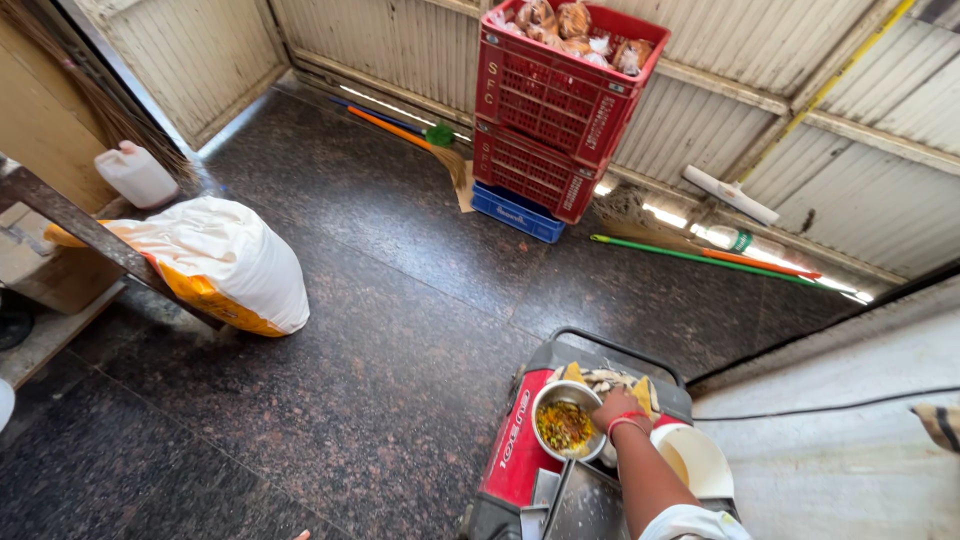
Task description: The person wipes a metal tray with a cloth and then rinses the tray under a faucet.
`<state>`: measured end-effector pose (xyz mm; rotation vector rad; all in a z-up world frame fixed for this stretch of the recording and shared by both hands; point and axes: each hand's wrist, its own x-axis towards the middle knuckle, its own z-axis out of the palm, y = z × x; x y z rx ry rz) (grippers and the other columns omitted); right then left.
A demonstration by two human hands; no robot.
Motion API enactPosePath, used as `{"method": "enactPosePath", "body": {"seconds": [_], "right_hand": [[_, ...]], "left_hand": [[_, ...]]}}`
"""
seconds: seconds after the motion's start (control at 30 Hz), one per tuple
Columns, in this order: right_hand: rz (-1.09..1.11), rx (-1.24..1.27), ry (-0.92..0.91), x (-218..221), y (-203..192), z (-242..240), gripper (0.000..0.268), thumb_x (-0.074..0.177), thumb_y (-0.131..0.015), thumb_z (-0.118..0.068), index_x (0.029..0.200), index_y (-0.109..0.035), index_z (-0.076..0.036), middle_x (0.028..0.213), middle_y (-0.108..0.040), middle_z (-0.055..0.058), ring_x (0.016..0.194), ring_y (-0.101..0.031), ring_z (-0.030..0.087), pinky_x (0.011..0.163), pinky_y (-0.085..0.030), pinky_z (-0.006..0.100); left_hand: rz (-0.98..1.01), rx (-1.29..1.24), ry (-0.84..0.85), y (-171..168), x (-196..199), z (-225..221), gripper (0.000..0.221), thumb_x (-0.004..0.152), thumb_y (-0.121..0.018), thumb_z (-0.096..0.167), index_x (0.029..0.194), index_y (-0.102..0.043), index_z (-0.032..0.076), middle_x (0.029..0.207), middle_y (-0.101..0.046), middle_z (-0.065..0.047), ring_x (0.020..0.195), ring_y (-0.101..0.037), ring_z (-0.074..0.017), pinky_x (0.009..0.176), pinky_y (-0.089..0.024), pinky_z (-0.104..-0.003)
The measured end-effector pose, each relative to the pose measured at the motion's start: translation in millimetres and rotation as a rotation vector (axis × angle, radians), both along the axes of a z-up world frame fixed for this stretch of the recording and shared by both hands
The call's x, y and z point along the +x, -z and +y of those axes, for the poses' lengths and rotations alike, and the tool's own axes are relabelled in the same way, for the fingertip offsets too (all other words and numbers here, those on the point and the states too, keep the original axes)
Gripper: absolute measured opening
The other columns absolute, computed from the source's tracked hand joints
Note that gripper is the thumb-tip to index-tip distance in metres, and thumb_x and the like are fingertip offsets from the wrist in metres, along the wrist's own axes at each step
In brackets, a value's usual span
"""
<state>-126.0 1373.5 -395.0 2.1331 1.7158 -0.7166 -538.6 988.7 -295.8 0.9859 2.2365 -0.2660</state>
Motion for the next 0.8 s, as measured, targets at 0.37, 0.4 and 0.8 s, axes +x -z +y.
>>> {"method": "enactPosePath", "body": {"seconds": [0.37,0.4,0.8], "right_hand": [[0.716,0.719,-0.006,40,-132,-206,0.02,0.093,-0.071,-0.019,0.107,-0.07,-0.005,0.1,-0.073,0.011,0.09,-0.072,0.02,0.075,-0.057,0.033],[0.721,0.669,0.087,38,-128,-229,0.019,0.093,-0.07,-0.019,0.107,-0.069,-0.006,0.1,-0.072,0.01,0.089,-0.072,0.019,0.073,-0.057,0.032],[1.34,0.193,0.032,-3,-143,-344,0.005,0.103,-0.057,-0.008,0.106,-0.061,-0.006,0.101,-0.07,0.007,0.086,-0.071,0.016,0.062,-0.053,0.028]], "left_hand": [[-0.009,0.072,0.236,-44,48,-6,0.096,0.084,-0.073,0.058,0.161,-0.021,0.038,0.159,-0.03,-0.007,0.144,-0.042,-0.0243,0.113,-0.035,-0.048],[-0.02,0.103,0.244,-56,57,-15,0.096,0.084,-0.073,0.058,0.161,-0.02,0.038,0.159,-0.029,-0.007,0.144,-0.041,-0.0239,0.113,-0.034,-0.048],[-0.157,0.55,0.1,-157,127,-47,0.09,0.086,-0.072,0.046,0.16,-0.026,0.026,0.157,-0.035,-0.012,0.136,-0.049,-0.0314,0.113,-0.033,-0.054]]}}
